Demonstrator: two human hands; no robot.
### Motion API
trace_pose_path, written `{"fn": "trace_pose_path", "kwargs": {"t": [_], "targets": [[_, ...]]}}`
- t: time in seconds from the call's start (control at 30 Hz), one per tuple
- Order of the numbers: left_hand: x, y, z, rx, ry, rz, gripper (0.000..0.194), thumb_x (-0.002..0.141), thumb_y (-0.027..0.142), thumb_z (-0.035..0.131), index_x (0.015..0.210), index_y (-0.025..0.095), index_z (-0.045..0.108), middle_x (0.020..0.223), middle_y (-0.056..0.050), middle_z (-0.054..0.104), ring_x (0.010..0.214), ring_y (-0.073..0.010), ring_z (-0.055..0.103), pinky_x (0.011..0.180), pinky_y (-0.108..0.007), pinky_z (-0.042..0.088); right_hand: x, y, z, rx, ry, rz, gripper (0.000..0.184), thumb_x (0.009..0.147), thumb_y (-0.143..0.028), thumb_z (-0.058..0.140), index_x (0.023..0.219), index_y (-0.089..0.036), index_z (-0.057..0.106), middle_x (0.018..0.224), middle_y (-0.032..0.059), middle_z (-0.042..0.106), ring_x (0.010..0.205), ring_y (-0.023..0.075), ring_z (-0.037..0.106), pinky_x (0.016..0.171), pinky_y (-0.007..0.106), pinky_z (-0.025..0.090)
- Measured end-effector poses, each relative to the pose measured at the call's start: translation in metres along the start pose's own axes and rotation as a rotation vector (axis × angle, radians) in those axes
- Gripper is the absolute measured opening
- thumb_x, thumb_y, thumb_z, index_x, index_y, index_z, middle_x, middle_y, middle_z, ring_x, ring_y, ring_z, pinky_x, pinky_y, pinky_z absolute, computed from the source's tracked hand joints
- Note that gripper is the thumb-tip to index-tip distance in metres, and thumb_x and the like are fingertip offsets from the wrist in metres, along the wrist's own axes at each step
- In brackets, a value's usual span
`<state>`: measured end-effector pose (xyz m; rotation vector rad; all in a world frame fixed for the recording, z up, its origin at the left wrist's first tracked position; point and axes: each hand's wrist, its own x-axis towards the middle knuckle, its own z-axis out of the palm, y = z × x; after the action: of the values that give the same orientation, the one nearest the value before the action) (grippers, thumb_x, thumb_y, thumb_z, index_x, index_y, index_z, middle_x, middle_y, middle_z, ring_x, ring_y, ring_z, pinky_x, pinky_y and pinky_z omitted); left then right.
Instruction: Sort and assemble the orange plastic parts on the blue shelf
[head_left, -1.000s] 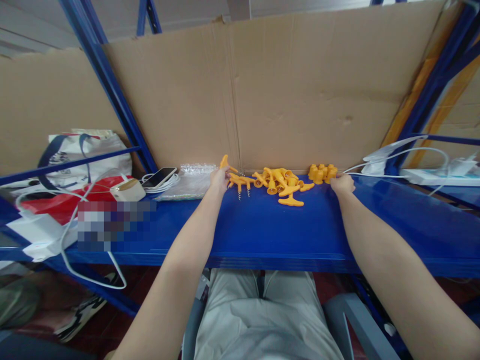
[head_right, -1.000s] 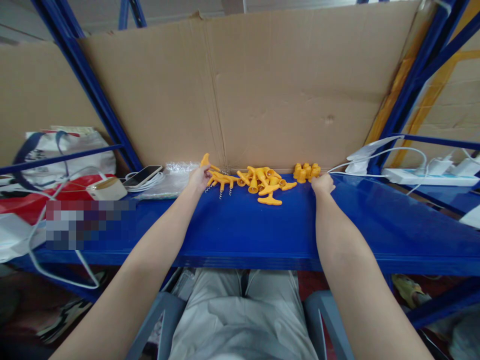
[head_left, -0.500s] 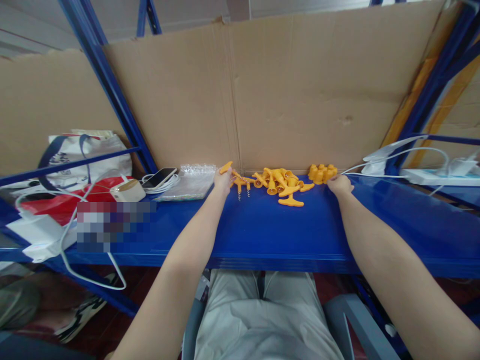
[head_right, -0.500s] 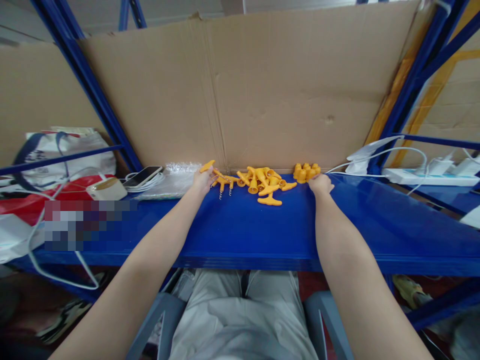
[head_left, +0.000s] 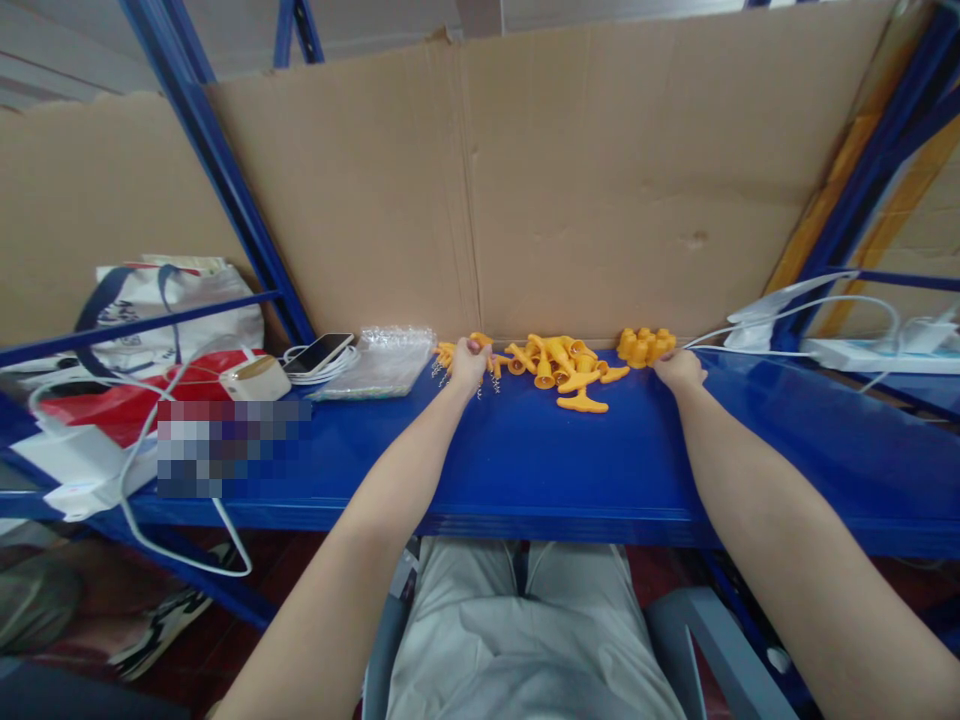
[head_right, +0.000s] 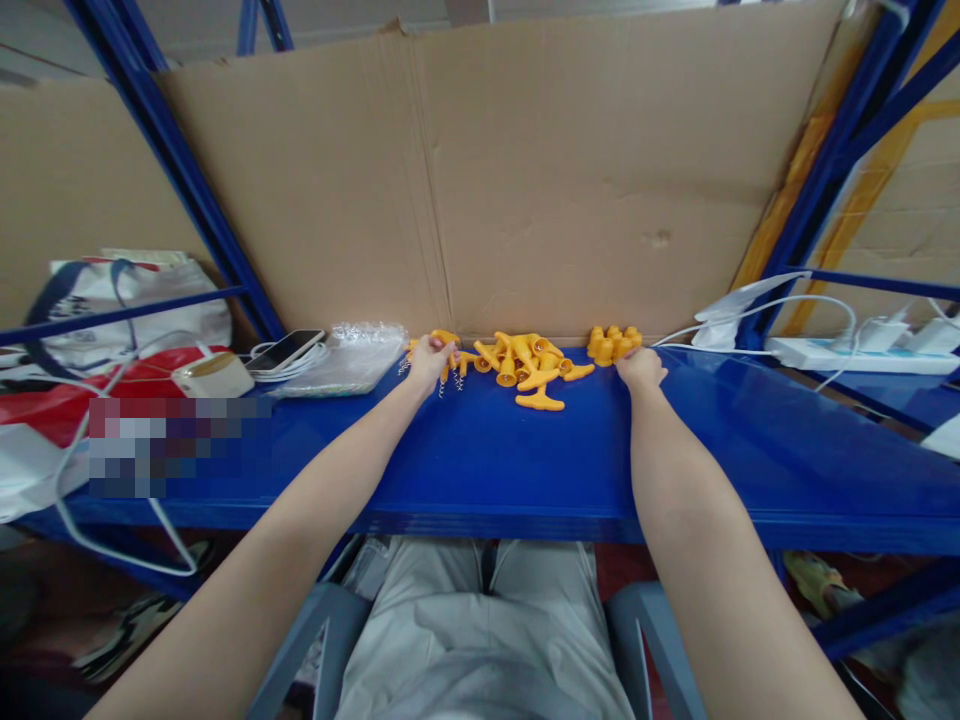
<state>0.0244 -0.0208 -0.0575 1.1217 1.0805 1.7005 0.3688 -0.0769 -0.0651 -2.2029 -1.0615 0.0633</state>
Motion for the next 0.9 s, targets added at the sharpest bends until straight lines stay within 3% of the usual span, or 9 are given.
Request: {"fn": "trace_pose_path", "kwargs": {"t": [0.13,0.33,0.43,0.5,0.57,0.67,0.77,0.9], "targets": [[0.003,-0.006,-0.001,0.138,-0.005,0.058,0.033,0.072,-0.004,0.067,0.068,0.020,0.045,0.060,0.009,0.051,0.055,-0.0074,0.056,0.061,-0.016,0.047,-0.003,-0.003,-0.002,-0.024,-0.010,0.014,0.020,0.087,-0.025,0.062,0.102,-0.022,0.075,0.118,0.0116,0.072,0.121,0.0302,0.065,0.103,0.043,0.049],[0.004,-0.011,-0.005,0.539,-0.125,0.131,0.025,0.067,-0.005,0.064,0.073,0.020,0.062,0.079,-0.003,0.069,0.092,-0.0213,0.070,0.097,-0.037,0.055,-0.003,-0.002,0.000,-0.021,-0.011,0.005,0.020,0.086,-0.025,0.063,0.101,-0.022,0.075,0.116,0.0115,0.073,0.120,0.0308,0.065,0.103,0.045,0.048],[-0.001,-0.011,-0.004,0.626,-0.178,0.180,0.026,0.069,0.000,0.063,0.085,0.019,0.072,0.106,-0.011,0.074,0.120,-0.0281,0.065,0.114,-0.042,0.045,0.001,0.000,0.002,-0.009,0.012,0.000,0.016,0.084,-0.024,0.065,0.096,-0.022,0.075,0.112,0.0107,0.073,0.118,0.0311,0.066,0.101,0.045,0.049],[-0.008,-0.010,-0.003,0.802,-0.235,0.244,0.032,0.076,0.005,0.062,0.103,0.015,0.074,0.136,-0.016,0.065,0.141,-0.0302,0.049,0.123,-0.042,0.033,0.002,0.001,0.003,0.001,0.021,-0.007,0.015,0.083,-0.025,0.066,0.095,-0.023,0.075,0.111,0.0104,0.074,0.117,0.0323,0.066,0.100,0.047,0.049],[-0.015,-0.010,-0.002,1.068,-0.291,0.275,0.044,0.084,0.014,0.058,0.127,0.013,0.068,0.159,-0.017,0.045,0.155,-0.0323,0.029,0.128,-0.048,0.022,0.002,0.002,0.003,0.010,0.021,-0.021,0.015,0.084,-0.026,0.066,0.095,-0.023,0.075,0.111,0.0105,0.074,0.117,0.0331,0.066,0.101,0.049,0.049],[-0.023,-0.010,-0.001,1.311,-0.364,0.218,0.062,0.092,0.027,0.051,0.154,0.018,0.045,0.169,-0.013,0.027,0.159,-0.0334,0.014,0.127,-0.057,0.018,-0.001,0.000,0.001,-0.001,0.003,-0.021,0.018,0.086,-0.026,0.064,0.099,-0.022,0.076,0.113,0.0117,0.074,0.118,0.0325,0.066,0.103,0.049,0.049],[-0.024,-0.011,-0.002,1.389,-0.414,0.171,0.069,0.094,0.028,0.043,0.161,0.019,0.031,0.171,-0.011,0.019,0.159,-0.0323,0.012,0.126,-0.059,0.022,-0.005,-0.003,-0.001,-0.017,0.000,0.001,0.024,0.088,-0.025,0.061,0.108,-0.019,0.075,0.119,0.0150,0.072,0.122,0.0330,0.065,0.104,0.047,0.049],[-0.024,-0.011,-0.002,1.404,-0.396,0.142,0.069,0.095,0.024,0.036,0.163,0.016,0.027,0.171,-0.013,0.019,0.159,-0.0290,0.012,0.126,-0.056,0.024,-0.008,-0.006,-0.003,-0.016,0.026,0.007,0.027,0.090,-0.025,0.060,0.111,-0.018,0.074,0.123,0.0164,0.071,0.123,0.0341,0.065,0.103,0.048,0.050]]}}
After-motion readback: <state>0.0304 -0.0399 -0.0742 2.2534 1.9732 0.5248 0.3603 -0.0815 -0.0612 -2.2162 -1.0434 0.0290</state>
